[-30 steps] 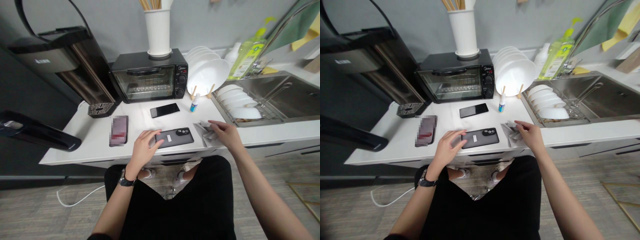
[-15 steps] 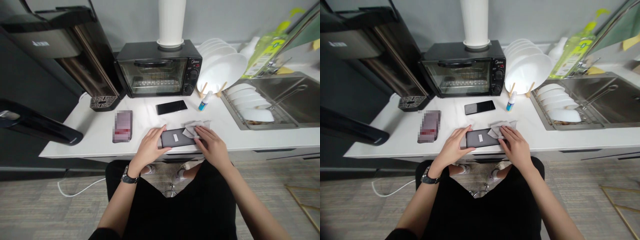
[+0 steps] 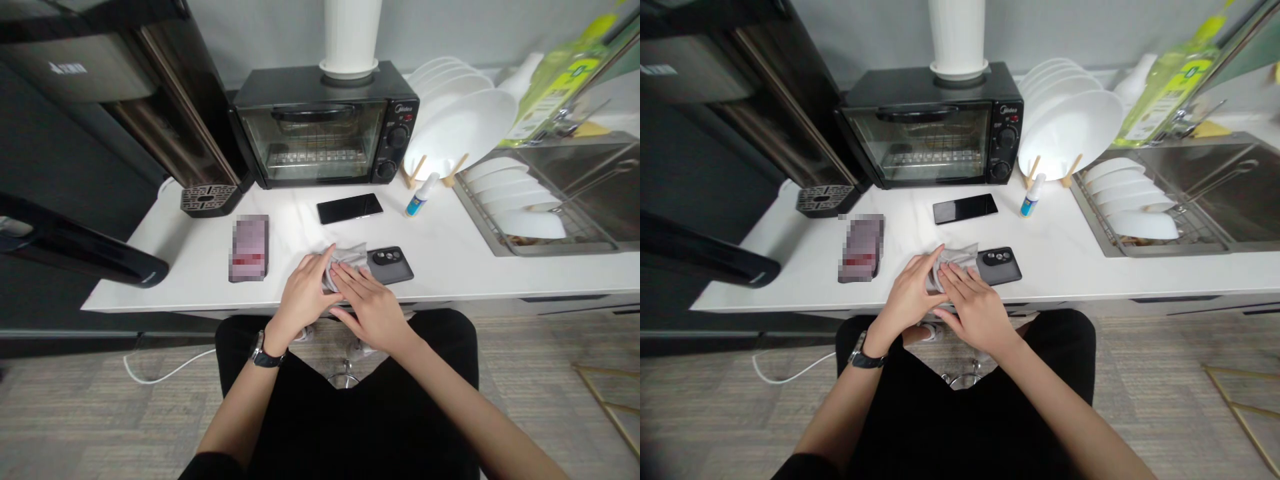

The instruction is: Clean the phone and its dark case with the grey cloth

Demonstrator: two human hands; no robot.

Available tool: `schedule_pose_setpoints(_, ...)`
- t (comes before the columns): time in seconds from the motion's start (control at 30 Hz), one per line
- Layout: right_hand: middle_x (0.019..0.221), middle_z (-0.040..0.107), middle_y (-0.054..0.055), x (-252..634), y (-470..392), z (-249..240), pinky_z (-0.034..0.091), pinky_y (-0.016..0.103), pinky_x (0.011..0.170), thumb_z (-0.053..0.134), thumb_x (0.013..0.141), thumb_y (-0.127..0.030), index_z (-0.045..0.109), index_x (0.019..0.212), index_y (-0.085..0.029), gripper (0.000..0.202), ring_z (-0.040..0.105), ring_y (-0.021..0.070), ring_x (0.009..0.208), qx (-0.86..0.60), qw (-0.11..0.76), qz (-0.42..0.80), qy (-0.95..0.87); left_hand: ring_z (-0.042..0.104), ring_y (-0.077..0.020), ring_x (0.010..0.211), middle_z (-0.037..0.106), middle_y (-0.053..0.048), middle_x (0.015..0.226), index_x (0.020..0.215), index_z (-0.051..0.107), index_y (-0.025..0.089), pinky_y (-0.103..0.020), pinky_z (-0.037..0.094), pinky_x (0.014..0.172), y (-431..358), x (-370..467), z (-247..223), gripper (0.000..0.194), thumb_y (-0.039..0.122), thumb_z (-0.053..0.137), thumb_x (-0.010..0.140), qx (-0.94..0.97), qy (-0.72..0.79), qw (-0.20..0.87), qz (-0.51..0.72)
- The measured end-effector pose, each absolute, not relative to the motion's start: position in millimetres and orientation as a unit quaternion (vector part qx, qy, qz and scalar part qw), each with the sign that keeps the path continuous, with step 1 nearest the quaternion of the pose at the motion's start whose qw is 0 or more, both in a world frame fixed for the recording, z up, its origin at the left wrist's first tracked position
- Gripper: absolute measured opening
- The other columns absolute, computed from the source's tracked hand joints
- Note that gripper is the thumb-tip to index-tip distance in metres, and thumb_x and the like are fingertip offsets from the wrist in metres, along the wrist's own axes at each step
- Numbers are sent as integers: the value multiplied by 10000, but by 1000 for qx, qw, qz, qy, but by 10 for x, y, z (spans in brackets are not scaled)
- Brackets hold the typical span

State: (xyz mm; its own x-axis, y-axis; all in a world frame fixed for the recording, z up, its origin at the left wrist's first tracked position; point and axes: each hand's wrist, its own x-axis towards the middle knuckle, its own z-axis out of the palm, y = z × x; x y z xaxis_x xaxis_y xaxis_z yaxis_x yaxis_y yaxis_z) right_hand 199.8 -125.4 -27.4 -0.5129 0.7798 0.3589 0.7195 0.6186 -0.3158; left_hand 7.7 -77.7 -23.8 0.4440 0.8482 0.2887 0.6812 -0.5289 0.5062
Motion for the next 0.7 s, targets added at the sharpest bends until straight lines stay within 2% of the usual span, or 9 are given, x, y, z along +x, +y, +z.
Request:
schedule_pose_setpoints(0.13, 1621, 510, 80, 2362, -1362, -264, 465, 525, 1232, 508, 1080, -348, 361, 1656, -233, 606, 488, 260, 1514, -400, 224, 60, -887, 619, -326, 1251, 664, -124, 1399, 1655, 300, 259, -483, 531, 1072, -787, 84, -215, 1015, 299, 881, 823, 832, 457, 165, 269)
schedule_pose_setpoints(0.23, 1631, 500, 61, 2645, -1421, -293, 464, 523, 1233, 525, 1072, -327, 299, 1681, -268, 652, 486, 266, 1515, -429, 223, 33, -875, 615, -315, 1267, 685, -92, 1402, 1632, 342, 267, -486, 503, 1113, -774, 96, -183, 1010, 225, 900, 792, 829, 453, 185, 272)
schedule_pose_setpoints(0.3, 1649, 477, 63, 2788, -1435, -330, 447, 529, 1244, 541, 1063, -341, 271, 1692, -275, 688, 476, 282, 1521, -466, 225, 12, -856, 611, -311, 1284, 688, -79, 1413, 1620, 362, 279, -495, 488, 1129, -761, 101, -168, 1002, 249, 916, 785, 827, 446, 199, 279)
schedule_pose_setpoints(0.47, 1687, 414, 115, 2909, -1343, -404, 407, 579, 1251, 540, 1052, -443, 241, 1702, -222, 749, 439, 340, 1543, -563, 236, -24, -791, 610, -304, 1302, 689, -72, 1421, 1624, 353, 304, -498, 482, 1127, -740, 114, -142, 1018, 308, 929, 784, 827, 438, 213, 280)
schedule_pose_setpoints(0.6, 1648, 472, 150, 2582, -1195, -363, 377, 613, 1259, 557, 1026, -545, 377, 1650, -168, 751, 432, 363, 1545, -565, 256, -16, -784, 601, -302, 1318, 684, -61, 1437, 1632, 330, 320, -496, 468, 1144, -742, 120, -148, 1039, 335, 930, 784, 829, 438, 210, 278)
schedule_pose_setpoints(0.7, 1622, 493, 193, 2141, -1128, -308, 370, 579, 1277, 533, 1019, -608, 462, 1591, -84, 779, 446, 352, 1539, -525, 260, 29, -810, 619, -314, 1281, 685, -112, 1414, 1631, 347, 249, -490, 493, 1114, -745, 104, -192, 955, 364, 874, 843, 832, 441, 191, 276)
